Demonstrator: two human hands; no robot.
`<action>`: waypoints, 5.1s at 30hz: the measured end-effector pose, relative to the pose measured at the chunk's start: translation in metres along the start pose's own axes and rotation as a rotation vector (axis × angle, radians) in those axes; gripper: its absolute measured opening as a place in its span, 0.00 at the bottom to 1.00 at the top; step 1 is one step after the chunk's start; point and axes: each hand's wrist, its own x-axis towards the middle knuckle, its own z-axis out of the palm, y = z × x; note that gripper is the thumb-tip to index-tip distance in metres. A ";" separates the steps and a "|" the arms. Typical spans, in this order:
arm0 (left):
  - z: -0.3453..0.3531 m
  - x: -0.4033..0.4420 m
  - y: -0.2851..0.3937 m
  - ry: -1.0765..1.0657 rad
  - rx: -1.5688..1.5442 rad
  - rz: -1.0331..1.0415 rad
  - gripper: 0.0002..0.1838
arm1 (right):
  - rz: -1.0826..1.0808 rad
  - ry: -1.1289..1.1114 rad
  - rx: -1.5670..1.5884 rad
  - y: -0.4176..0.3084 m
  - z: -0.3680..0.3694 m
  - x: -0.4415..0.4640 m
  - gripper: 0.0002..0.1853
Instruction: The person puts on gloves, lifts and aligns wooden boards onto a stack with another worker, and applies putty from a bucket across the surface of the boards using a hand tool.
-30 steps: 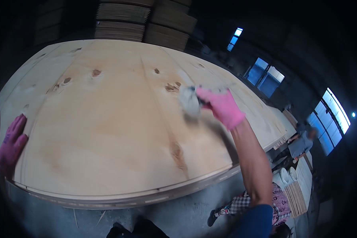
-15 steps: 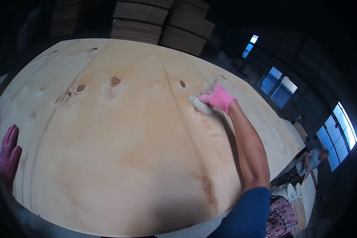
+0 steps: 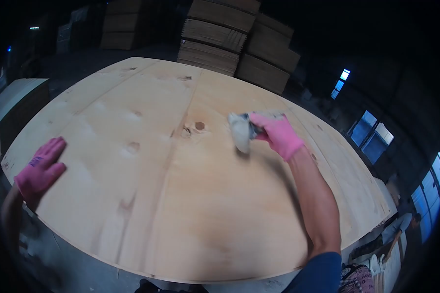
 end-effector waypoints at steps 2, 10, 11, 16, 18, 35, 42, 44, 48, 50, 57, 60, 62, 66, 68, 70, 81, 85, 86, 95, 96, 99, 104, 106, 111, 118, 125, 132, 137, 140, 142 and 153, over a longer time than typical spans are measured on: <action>-0.008 -0.005 -0.049 0.058 0.009 -0.192 0.36 | 0.029 0.012 0.128 -0.002 0.031 0.036 0.11; -0.007 -0.014 -0.096 0.098 0.006 -0.215 0.35 | 0.124 -0.117 -0.533 0.014 0.111 0.125 0.10; -0.006 -0.013 -0.097 0.098 0.011 -0.206 0.35 | 0.059 -0.160 -0.589 0.012 0.119 0.130 0.10; -0.001 -0.009 -0.104 0.082 0.019 -0.188 0.36 | -0.075 -0.217 -0.826 0.000 0.133 0.093 0.18; -0.003 -0.010 -0.106 0.081 0.017 -0.170 0.36 | -0.081 -0.293 -0.823 -0.012 0.132 0.056 0.20; -0.005 0.025 -0.171 0.132 0.023 -0.133 0.36 | 0.031 0.074 0.323 0.011 0.097 0.148 0.09; -0.005 0.029 -0.171 0.165 0.025 -0.088 0.37 | 0.119 0.041 -0.658 0.046 0.140 0.267 0.11; -0.001 0.030 -0.176 0.170 0.023 -0.069 0.37 | 0.049 -0.081 -0.768 0.034 0.156 0.272 0.14; 0.000 0.028 -0.174 0.171 0.035 -0.070 0.36 | -0.021 -0.232 -0.798 0.001 0.168 0.177 0.19; 0.000 0.027 -0.177 0.156 0.049 -0.080 0.34 | 0.029 -0.225 -0.924 -0.032 0.179 0.108 0.19; -0.018 0.016 -0.222 0.072 -0.002 0.087 0.33 | 0.055 -0.224 -0.926 -0.051 0.176 -0.080 0.17; -0.009 0.018 -0.304 0.284 0.456 0.281 0.28 | 0.025 -0.134 -0.843 -0.043 0.170 -0.115 0.18; -0.010 0.014 -0.317 0.241 0.442 0.308 0.27 | 0.125 0.036 -0.900 -0.025 0.173 -0.090 0.19; -0.010 0.012 -0.295 0.214 -0.134 0.160 0.26 | 0.219 0.080 -0.982 -0.021 0.172 -0.052 0.16; -0.003 0.022 -0.325 0.233 0.043 0.282 0.27 | 0.148 -0.038 -0.959 -0.030 0.174 -0.077 0.18; 0.004 0.031 -0.351 0.240 0.096 0.428 0.27 | 0.134 -0.113 -0.911 -0.039 0.180 -0.120 0.19; -0.012 0.001 -0.332 0.133 -0.315 0.400 0.41 | 0.359 0.139 -0.749 -0.106 0.304 -0.296 0.15; -0.027 0.007 -0.371 -0.072 -0.525 0.549 0.45 | 0.369 0.088 -0.667 -0.134 0.407 -0.260 0.14; -0.013 0.006 -0.380 -0.003 -0.749 0.506 0.42 | 0.368 0.074 -0.637 -0.140 0.428 -0.253 0.14; -0.001 -0.029 -0.402 -0.183 -1.673 0.181 0.34 | 0.215 0.036 -0.243 -0.109 0.536 -0.137 0.15; -0.002 -0.034 -0.404 -0.185 -1.705 0.182 0.33 | 0.228 -0.017 -0.315 -0.119 0.543 -0.127 0.18; -0.001 -0.042 -0.414 -0.193 -1.768 0.209 0.32 | 0.216 0.040 -0.579 -0.128 0.567 -0.123 0.21; 0.035 -0.043 -0.440 0.090 -1.399 0.441 0.32 | 0.207 -0.097 -0.737 -0.160 0.594 -0.197 0.23; 0.042 -0.041 -0.449 0.044 -1.485 0.473 0.34 | 0.218 -0.055 -0.686 -0.169 0.612 -0.229 0.21; 0.047 -0.031 -0.459 0.002 -1.609 0.546 0.38 | 0.484 0.085 -0.591 -0.205 0.687 -0.264 0.17; 0.020 0.034 -0.461 -0.195 -1.714 0.628 0.38 | -0.138 0.462 0.229 -0.161 0.690 -0.247 0.26; 0.070 0.133 -0.459 -0.064 -1.576 0.767 0.39 | -0.229 0.508 0.170 -0.121 0.647 -0.197 0.25; 0.088 0.166 -0.466 0.353 -1.216 0.827 0.33 | -0.051 0.726 0.192 -0.107 0.648 -0.183 0.21; 0.076 0.187 -0.524 0.478 -0.908 1.279 0.31 | 0.069 0.905 0.233 -0.120 0.644 -0.163 0.21; 0.049 0.182 -0.506 0.571 -0.820 1.366 0.27 | 0.111 0.792 0.034 -0.124 0.636 -0.125 0.19; 0.044 0.185 -0.489 0.566 -0.788 1.375 0.25 | 0.182 0.714 -0.039 -0.115 0.638 -0.104 0.20; 0.050 0.234 -0.461 0.615 -0.738 1.721 0.23 | 0.348 0.432 -0.795 -0.131 0.674 -0.053 0.15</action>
